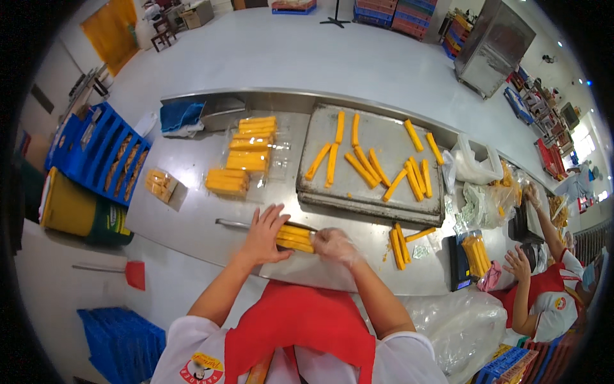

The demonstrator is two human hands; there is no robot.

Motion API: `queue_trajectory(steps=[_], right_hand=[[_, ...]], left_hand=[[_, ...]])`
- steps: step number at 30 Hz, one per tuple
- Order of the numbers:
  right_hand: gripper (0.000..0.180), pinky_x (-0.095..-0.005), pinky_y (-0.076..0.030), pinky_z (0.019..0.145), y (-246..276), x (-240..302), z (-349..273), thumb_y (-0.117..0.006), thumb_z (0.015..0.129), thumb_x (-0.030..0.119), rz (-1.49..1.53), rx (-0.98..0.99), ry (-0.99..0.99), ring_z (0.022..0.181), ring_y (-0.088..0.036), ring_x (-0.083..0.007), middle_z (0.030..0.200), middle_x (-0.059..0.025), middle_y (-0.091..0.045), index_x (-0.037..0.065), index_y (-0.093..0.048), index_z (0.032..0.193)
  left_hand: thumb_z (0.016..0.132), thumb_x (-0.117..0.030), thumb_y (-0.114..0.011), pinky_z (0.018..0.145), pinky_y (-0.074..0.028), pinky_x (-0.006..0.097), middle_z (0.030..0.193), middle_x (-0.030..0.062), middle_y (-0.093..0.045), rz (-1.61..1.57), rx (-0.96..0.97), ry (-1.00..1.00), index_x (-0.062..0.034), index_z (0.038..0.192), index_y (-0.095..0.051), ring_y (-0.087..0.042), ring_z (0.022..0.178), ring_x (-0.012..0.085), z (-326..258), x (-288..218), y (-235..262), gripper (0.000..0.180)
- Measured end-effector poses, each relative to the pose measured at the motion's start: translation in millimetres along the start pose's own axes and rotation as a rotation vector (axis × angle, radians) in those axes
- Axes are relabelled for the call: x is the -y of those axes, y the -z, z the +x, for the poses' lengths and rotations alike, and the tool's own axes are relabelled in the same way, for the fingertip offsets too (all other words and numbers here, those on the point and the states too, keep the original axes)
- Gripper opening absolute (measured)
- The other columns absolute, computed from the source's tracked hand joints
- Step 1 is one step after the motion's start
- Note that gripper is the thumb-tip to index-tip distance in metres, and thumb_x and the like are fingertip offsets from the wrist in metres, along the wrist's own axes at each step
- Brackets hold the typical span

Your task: The person arranges yellow cheese sticks on a metal tray, places them into plastic bags, and seals the bags. The person repeats this process multiple times, handling cheese sticks and plastic bags throughout the clip.

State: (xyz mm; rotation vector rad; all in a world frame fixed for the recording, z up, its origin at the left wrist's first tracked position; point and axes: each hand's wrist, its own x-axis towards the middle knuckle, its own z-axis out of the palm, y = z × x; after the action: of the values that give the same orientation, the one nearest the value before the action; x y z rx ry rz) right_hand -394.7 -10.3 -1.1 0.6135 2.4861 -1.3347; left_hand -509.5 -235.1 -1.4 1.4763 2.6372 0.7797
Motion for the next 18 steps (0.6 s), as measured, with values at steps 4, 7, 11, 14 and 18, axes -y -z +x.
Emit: queue_trajectory(steps=[4, 7, 11, 14, 18], right_hand=[[0.035, -0.0441, -0.054, 0.079, 30, 45, 12, -0.067, 0.085, 0.034, -0.141, -0.35, 0.122, 0.084, -0.07, -0.0387, 0.085, -0.0258, -0.069, 0.001, -0.075, 0.092], [0.043, -0.0501, -0.053, 0.082, 59, 85, 32, -0.061, 0.088, 0.039, -0.144, -0.502, 0.092, 0.093, -0.068, -0.0422, 0.092, -0.0308, -0.068, -0.002, -0.071, 0.098], [0.048, -0.0472, -0.052, 0.089, 60, 120, 66, -0.064, 0.087, 0.038, -0.264, -0.58, 0.044, 0.101, -0.066, -0.0424, 0.103, -0.0299, -0.068, -0.004, -0.065, 0.109], [0.051, -0.0468, -0.051, 0.091, 57, 106, 106, -0.068, 0.082, 0.038, -0.306, -0.59, 0.003, 0.105, -0.065, -0.0411, 0.105, -0.0274, -0.068, -0.003, -0.064, 0.112], [0.053, -0.0468, -0.051, 0.091, 69, 73, 127, -0.071, 0.078, 0.036, -0.468, -0.588, 0.038, 0.104, -0.066, -0.0407, 0.108, -0.0245, -0.069, -0.001, -0.066, 0.116]], left_hand=[[0.058, -0.044, -0.084, 0.111, -0.03, 0.06, 0.141, 0.015, -0.05, 0.075, 0.003, 0.034, -0.0093, 0.133, -0.053, -0.041, 0.135, 0.0373, 0, -4, -6, 0.088], [0.058, -0.044, -0.085, 0.111, -0.032, 0.058, 0.14, 0.0151, -0.051, 0.052, 0.007, 0.047, -0.0087, 0.132, -0.053, -0.043, 0.134, 0.0366, 1, -4, -7, 0.088], [0.057, -0.043, -0.085, 0.108, -0.036, 0.053, 0.138, 0.0147, -0.052, 0.045, -0.015, 0.045, -0.0084, 0.13, -0.055, -0.045, 0.132, 0.0364, 3, -8, -5, 0.086], [0.056, -0.041, -0.086, 0.107, -0.037, 0.052, 0.137, 0.0145, -0.052, 0.039, -0.027, 0.038, -0.0087, 0.129, -0.055, -0.046, 0.131, 0.0366, 7, -11, -4, 0.085], [0.056, -0.04, -0.086, 0.107, -0.037, 0.052, 0.136, 0.0144, -0.053, 0.023, -0.046, 0.051, -0.0094, 0.129, -0.056, -0.046, 0.131, 0.0363, 5, -12, -5, 0.084]])
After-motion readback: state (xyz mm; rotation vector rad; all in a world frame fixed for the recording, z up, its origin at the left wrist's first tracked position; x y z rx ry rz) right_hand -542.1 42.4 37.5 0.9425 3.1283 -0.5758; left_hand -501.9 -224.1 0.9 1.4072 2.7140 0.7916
